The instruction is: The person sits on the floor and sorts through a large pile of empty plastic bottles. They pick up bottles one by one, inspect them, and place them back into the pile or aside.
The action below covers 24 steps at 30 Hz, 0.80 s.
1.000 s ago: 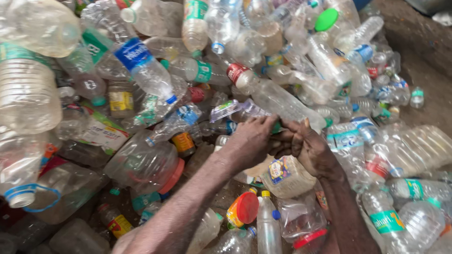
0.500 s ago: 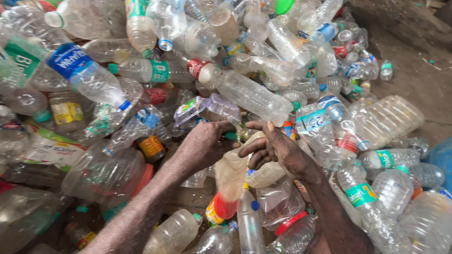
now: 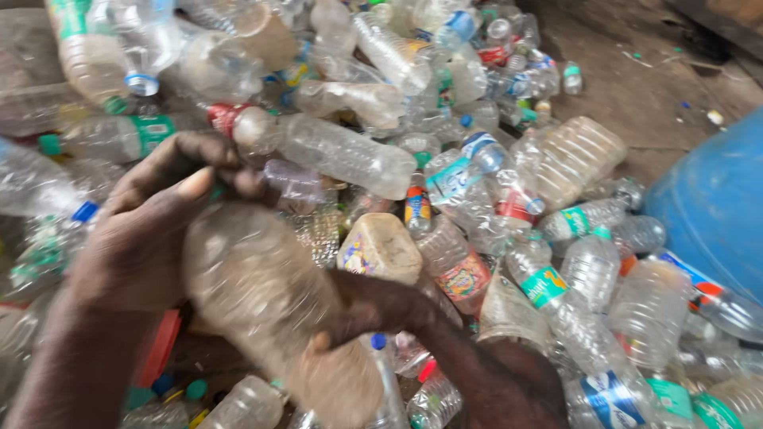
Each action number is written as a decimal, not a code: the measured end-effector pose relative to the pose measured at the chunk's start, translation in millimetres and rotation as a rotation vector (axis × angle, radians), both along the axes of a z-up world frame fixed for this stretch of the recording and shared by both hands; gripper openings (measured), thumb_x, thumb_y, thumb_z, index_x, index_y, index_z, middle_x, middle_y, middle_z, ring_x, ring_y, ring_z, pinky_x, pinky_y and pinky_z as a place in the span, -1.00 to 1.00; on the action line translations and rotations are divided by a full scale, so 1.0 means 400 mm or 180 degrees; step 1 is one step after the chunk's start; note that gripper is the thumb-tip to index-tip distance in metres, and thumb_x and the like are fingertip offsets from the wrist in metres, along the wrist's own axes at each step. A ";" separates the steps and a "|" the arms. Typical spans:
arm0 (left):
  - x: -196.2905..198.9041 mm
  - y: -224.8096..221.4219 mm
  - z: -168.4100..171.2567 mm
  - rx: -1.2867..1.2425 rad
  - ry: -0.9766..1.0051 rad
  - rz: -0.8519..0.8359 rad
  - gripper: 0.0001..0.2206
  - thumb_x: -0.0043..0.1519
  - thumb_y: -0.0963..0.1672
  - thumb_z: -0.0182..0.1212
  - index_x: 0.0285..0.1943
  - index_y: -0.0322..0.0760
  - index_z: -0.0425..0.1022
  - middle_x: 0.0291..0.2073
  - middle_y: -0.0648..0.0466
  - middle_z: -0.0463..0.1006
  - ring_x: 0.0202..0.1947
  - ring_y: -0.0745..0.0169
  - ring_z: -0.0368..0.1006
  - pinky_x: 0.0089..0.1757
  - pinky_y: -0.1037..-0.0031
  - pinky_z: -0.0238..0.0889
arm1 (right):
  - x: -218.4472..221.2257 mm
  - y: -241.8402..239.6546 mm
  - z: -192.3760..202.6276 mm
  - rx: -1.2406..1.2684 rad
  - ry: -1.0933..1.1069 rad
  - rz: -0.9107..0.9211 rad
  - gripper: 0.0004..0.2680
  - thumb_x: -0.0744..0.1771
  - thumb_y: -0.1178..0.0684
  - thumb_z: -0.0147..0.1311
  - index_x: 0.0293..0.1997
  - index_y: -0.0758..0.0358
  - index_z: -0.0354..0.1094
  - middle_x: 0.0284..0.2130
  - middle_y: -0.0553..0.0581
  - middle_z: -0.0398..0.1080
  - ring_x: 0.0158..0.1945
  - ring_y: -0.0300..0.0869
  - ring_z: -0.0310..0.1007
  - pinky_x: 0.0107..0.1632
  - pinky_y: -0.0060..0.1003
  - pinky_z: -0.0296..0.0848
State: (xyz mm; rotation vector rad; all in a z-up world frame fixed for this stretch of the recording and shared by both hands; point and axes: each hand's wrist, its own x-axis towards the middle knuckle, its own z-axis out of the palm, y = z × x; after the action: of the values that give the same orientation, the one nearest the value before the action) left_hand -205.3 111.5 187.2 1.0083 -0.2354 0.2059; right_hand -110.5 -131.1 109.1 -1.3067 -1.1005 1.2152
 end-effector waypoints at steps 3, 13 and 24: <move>-0.012 0.014 0.003 -0.0088 -0.0040 -0.0354 -0.70 0.42 -0.12 0.14 0.26 -0.40 0.36 -0.06 -0.07 0.55 0.14 -0.05 0.51 0.08 0.07 0.43 | -0.055 0.015 0.043 0.0086 0.0610 0.0058 -0.26 0.29 -0.22 0.43 0.54 0.35 0.04 0.37 0.20 0.29 0.44 -0.08 0.25 0.51 -0.14 0.20; -0.001 -0.014 -0.023 0.0569 0.0777 0.1154 -0.58 0.38 -0.03 0.03 0.36 -0.28 0.34 -0.05 0.04 0.60 -0.06 0.26 0.50 -0.06 0.38 0.45 | -0.039 -0.005 0.116 -0.0346 -0.2516 -0.1575 -0.42 0.20 -0.13 0.37 0.29 0.33 0.25 0.04 0.22 0.50 0.13 0.05 0.53 0.22 -0.08 0.45; 0.032 0.003 -0.049 0.1822 0.0339 0.0840 -0.45 0.37 0.11 0.02 0.40 -0.30 0.33 0.08 0.03 0.59 -0.03 0.30 0.47 -0.06 0.38 0.38 | 0.287 -0.207 -0.074 0.0501 -0.4478 -0.3422 -0.49 0.26 0.11 0.28 0.33 0.41 0.16 0.20 0.36 0.26 0.30 0.21 0.25 0.35 0.01 0.23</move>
State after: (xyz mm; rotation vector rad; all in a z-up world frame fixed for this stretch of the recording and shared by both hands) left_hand -192.6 112.6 167.7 1.6166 -0.0598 0.3336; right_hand 4.4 -214.0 79.4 -2.1900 -0.9895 -0.7423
